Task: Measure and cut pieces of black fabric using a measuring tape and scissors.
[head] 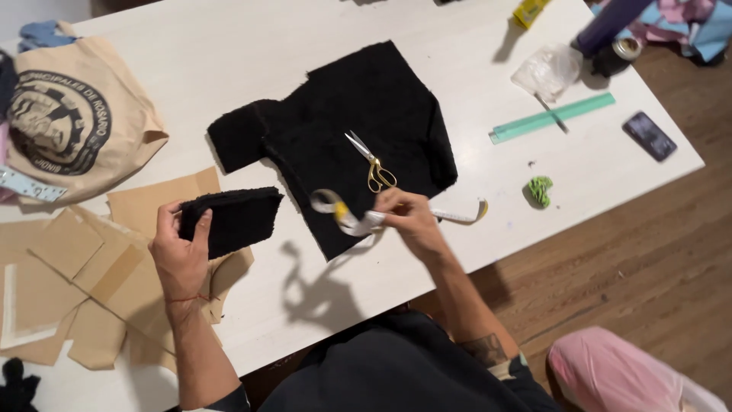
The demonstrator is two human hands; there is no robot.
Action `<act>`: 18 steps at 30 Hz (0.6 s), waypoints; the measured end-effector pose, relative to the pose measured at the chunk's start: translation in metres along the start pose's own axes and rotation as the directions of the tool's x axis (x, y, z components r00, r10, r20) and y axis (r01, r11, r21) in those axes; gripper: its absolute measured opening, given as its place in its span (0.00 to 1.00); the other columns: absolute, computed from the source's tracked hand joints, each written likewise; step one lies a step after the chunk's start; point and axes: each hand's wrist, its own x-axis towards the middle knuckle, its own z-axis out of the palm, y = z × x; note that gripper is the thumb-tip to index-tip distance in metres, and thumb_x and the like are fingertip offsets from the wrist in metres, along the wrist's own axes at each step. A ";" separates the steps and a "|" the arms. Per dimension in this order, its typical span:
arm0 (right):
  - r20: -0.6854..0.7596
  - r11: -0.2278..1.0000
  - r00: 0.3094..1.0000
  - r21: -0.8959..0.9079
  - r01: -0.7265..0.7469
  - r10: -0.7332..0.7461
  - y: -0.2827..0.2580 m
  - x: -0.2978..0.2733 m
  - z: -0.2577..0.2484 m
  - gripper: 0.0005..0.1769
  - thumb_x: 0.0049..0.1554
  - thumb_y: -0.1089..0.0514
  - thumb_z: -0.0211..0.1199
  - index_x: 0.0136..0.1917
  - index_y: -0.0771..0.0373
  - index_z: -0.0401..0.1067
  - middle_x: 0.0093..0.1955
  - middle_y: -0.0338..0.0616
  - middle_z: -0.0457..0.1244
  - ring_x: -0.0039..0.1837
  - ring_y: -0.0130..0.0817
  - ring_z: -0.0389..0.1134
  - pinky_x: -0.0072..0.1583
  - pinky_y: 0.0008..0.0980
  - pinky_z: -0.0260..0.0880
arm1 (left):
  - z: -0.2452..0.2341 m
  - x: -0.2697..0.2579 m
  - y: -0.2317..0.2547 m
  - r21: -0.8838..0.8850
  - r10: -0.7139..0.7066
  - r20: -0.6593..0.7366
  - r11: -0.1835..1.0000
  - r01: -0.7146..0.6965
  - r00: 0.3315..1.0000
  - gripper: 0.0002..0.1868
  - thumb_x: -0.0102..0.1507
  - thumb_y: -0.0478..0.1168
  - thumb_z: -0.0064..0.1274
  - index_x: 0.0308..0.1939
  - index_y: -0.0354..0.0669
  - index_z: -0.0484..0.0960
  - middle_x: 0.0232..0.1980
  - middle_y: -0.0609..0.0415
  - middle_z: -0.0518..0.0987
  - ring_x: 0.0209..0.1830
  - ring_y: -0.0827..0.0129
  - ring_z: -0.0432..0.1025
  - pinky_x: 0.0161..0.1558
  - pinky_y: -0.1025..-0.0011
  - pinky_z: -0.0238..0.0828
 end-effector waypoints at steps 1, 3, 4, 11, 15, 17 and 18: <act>0.014 1.000 1.000 0.001 -0.003 0.003 -0.005 -0.001 -0.015 0.05 0.53 0.72 0.69 0.40 0.67 0.76 0.49 0.44 0.66 0.48 0.30 0.70 0.51 0.30 0.75 | 0.001 -0.003 -0.001 0.004 -0.003 -0.013 1.000 0.003 1.000 0.17 0.70 0.38 0.61 0.57 0.31 0.74 0.45 0.46 0.82 0.46 0.71 0.75 0.50 0.71 0.73; 0.099 0.999 0.995 -0.049 0.004 0.001 -0.017 -0.006 -0.046 0.04 0.53 0.71 0.70 0.42 0.67 0.77 0.49 0.45 0.65 0.48 0.30 0.69 0.49 0.30 0.74 | 0.005 -0.009 -0.003 0.013 -0.014 -0.040 1.000 0.015 0.999 0.18 0.70 0.37 0.61 0.58 0.30 0.74 0.46 0.46 0.81 0.47 0.71 0.75 0.50 0.71 0.73; 0.103 0.999 0.995 -0.049 0.001 0.004 -0.019 -0.008 -0.063 0.04 0.53 0.71 0.70 0.42 0.67 0.77 0.49 0.45 0.65 0.48 0.30 0.69 0.49 0.30 0.74 | 0.007 -0.011 -0.003 0.015 -0.017 -0.044 1.000 0.018 0.999 0.18 0.70 0.37 0.61 0.58 0.30 0.74 0.46 0.46 0.81 0.47 0.71 0.75 0.50 0.71 0.73; -0.320 0.980 0.945 0.160 0.122 -0.066 -0.009 -0.024 -0.168 0.05 0.57 0.64 0.66 0.48 0.65 0.75 0.49 0.47 0.67 0.53 0.38 0.73 0.59 0.42 0.79 | 0.038 -0.011 0.004 -0.052 -0.082 -0.035 0.995 0.080 0.996 0.17 0.70 0.37 0.61 0.57 0.31 0.74 0.47 0.49 0.82 0.48 0.73 0.76 0.52 0.74 0.73; -0.653 0.857 0.740 -0.464 -0.224 -0.160 0.030 -0.039 -0.212 0.12 0.64 0.65 0.56 0.60 0.64 0.72 0.58 0.50 0.68 0.58 0.40 0.72 0.59 0.43 0.78 | 0.063 -0.006 0.012 -0.100 -0.032 0.006 0.994 0.032 0.999 0.17 0.69 0.36 0.61 0.57 0.31 0.74 0.48 0.50 0.82 0.48 0.74 0.75 0.52 0.75 0.73; -0.539 0.683 0.834 -0.653 -0.326 -0.117 0.020 -0.047 -0.192 0.16 0.62 0.65 0.57 0.63 0.62 0.72 0.64 0.51 0.65 0.62 0.42 0.69 0.62 0.44 0.76 | 0.076 -0.004 0.023 -0.136 -0.029 0.028 0.990 0.032 0.999 0.17 0.69 0.35 0.61 0.58 0.31 0.74 0.47 0.50 0.82 0.48 0.75 0.75 0.52 0.75 0.73; -0.425 0.460 0.904 -0.810 -0.363 -0.035 0.016 -0.049 -0.182 0.20 0.60 0.65 0.57 0.66 0.61 0.71 0.69 0.53 0.62 0.66 0.44 0.66 0.64 0.45 0.73 | 0.081 -0.003 0.028 -0.171 -0.024 0.047 0.985 0.032 0.999 0.17 0.68 0.35 0.61 0.58 0.32 0.74 0.47 0.51 0.82 0.48 0.76 0.74 0.51 0.76 0.73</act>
